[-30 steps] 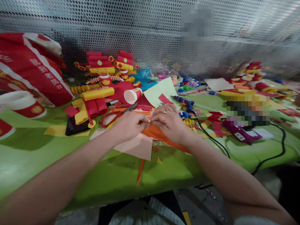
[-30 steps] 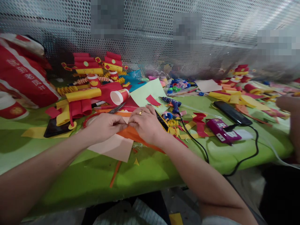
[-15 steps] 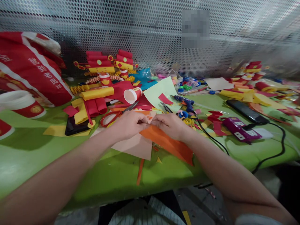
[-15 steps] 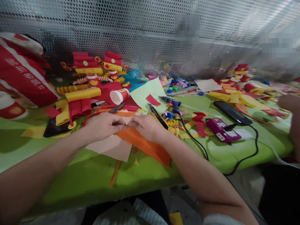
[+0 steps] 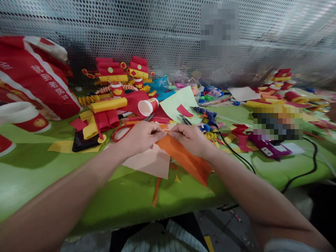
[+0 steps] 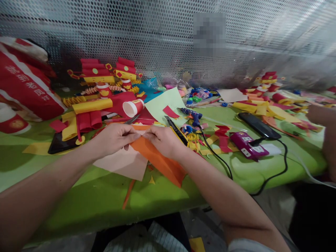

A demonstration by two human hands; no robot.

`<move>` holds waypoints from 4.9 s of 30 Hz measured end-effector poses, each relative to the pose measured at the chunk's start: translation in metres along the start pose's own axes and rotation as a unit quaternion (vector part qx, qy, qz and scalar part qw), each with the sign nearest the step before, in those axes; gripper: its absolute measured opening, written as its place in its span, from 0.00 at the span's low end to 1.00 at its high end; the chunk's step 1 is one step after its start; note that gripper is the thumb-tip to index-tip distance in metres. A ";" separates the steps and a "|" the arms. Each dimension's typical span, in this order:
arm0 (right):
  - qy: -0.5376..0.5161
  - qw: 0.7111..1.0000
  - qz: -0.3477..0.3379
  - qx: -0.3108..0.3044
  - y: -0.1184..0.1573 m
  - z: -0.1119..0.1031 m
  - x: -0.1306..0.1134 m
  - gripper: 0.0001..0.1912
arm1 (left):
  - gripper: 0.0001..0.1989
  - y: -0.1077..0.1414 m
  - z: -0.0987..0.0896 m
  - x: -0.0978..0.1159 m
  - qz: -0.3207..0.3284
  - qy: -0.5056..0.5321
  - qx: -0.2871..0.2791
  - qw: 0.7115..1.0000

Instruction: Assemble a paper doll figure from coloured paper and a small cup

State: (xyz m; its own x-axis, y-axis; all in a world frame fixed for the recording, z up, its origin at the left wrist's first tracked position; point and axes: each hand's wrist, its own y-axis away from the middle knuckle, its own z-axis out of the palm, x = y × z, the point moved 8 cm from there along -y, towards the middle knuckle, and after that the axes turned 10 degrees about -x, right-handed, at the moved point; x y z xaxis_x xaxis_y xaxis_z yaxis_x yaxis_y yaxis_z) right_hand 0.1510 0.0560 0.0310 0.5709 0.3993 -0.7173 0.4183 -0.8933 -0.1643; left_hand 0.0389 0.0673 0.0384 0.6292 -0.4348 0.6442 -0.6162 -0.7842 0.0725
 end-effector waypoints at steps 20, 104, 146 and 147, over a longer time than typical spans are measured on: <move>-0.108 0.994 0.006 0.003 0.000 0.005 0.013 0.07 | 0.06 0.002 0.001 0.000 -0.019 0.081 -0.001 0.997; -0.079 0.988 0.079 -0.107 0.000 0.017 0.019 0.13 | 0.08 -0.002 0.009 -0.011 -0.067 0.028 -0.094 0.993; -0.088 0.984 0.121 -0.097 0.002 0.010 0.031 0.10 | 0.12 -0.003 -0.005 -0.004 -0.001 -0.180 -0.015 0.984; -0.079 0.986 0.119 -0.089 0.002 0.009 0.031 0.10 | 0.13 -0.004 -0.004 -0.008 -0.019 -0.166 -0.036 0.985</move>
State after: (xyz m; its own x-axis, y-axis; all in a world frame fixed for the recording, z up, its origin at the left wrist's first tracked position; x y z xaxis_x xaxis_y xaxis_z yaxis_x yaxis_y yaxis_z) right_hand 0.1629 0.0646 0.0025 0.5557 0.1331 -0.8207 0.4111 -0.9020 0.1321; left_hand 0.0342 0.0753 0.0356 0.7653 -0.5364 0.3558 -0.6141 -0.7741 0.1539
